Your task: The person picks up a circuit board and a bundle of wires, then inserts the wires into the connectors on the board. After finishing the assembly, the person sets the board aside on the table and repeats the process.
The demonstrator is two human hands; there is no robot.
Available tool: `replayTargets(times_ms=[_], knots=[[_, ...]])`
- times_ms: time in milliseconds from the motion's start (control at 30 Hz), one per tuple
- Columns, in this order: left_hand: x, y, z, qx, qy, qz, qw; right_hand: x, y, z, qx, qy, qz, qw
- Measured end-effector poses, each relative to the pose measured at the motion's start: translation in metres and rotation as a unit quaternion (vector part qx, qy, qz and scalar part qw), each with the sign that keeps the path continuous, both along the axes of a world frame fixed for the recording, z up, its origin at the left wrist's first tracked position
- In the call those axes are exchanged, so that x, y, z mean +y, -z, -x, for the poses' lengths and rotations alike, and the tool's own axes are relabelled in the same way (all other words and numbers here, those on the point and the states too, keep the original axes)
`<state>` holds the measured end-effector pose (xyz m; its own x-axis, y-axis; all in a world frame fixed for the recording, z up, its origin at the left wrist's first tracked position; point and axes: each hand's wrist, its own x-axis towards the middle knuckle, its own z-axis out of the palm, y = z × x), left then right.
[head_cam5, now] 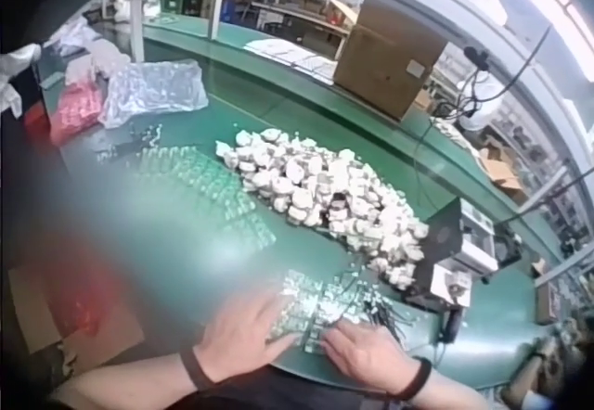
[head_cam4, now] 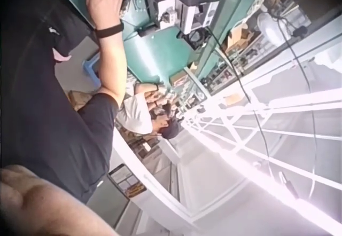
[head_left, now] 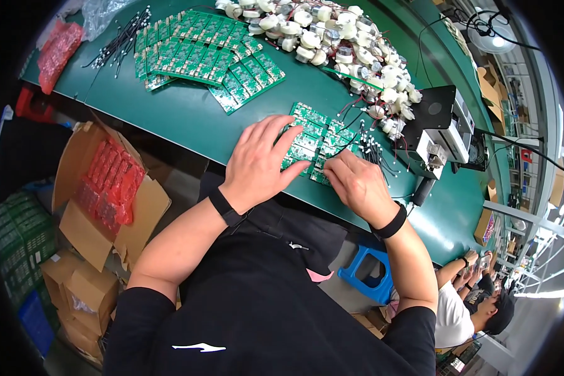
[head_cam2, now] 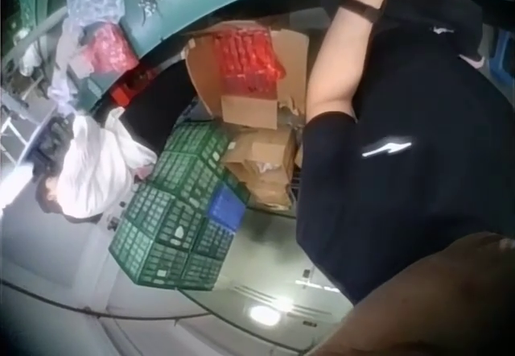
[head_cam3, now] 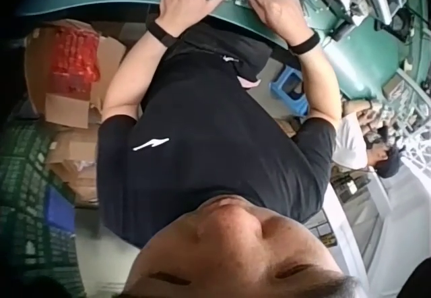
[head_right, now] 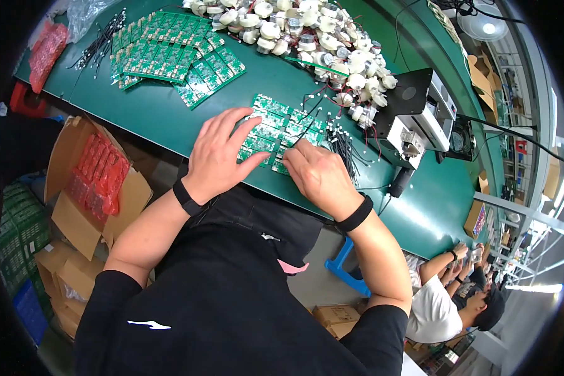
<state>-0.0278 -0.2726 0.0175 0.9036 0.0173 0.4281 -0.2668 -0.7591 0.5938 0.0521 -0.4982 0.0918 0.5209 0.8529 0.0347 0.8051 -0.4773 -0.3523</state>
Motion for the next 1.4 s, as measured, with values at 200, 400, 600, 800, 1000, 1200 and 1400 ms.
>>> replayTargets(times_ms=[200,400,600,800,1000,1200,1400], knots=[[0.0,-0.002,0.0,-0.001,0.001,0.005,1.0,0.001,0.002,-0.003,-0.014,-0.016,0.008,1.0],[0.0,-0.003,-0.001,-0.005,0.004,0.003,1.0,0.003,0.001,-0.003,-0.029,-0.033,0.032,0.999],[0.0,-0.002,-0.001,-0.003,0.005,0.0,1.0,0.006,-0.003,-0.004,-0.074,-0.095,0.06,0.991],[0.0,-0.002,-0.001,0.0,0.005,0.0,1.0,0.006,-0.001,-0.01,-0.031,-0.088,0.046,0.995],[0.002,-0.003,-0.001,0.004,0.005,-0.008,1.0,0.01,0.002,-0.013,-0.023,-0.106,0.043,0.993],[-0.001,-0.002,-0.002,-0.001,-0.001,-0.003,1.0,0.002,0.008,-0.001,-0.044,-0.076,0.025,0.996],[-0.002,-0.004,-0.002,-0.003,-0.005,-0.007,1.0,-0.022,-0.031,-0.005,-0.055,0.127,-0.088,0.986]])
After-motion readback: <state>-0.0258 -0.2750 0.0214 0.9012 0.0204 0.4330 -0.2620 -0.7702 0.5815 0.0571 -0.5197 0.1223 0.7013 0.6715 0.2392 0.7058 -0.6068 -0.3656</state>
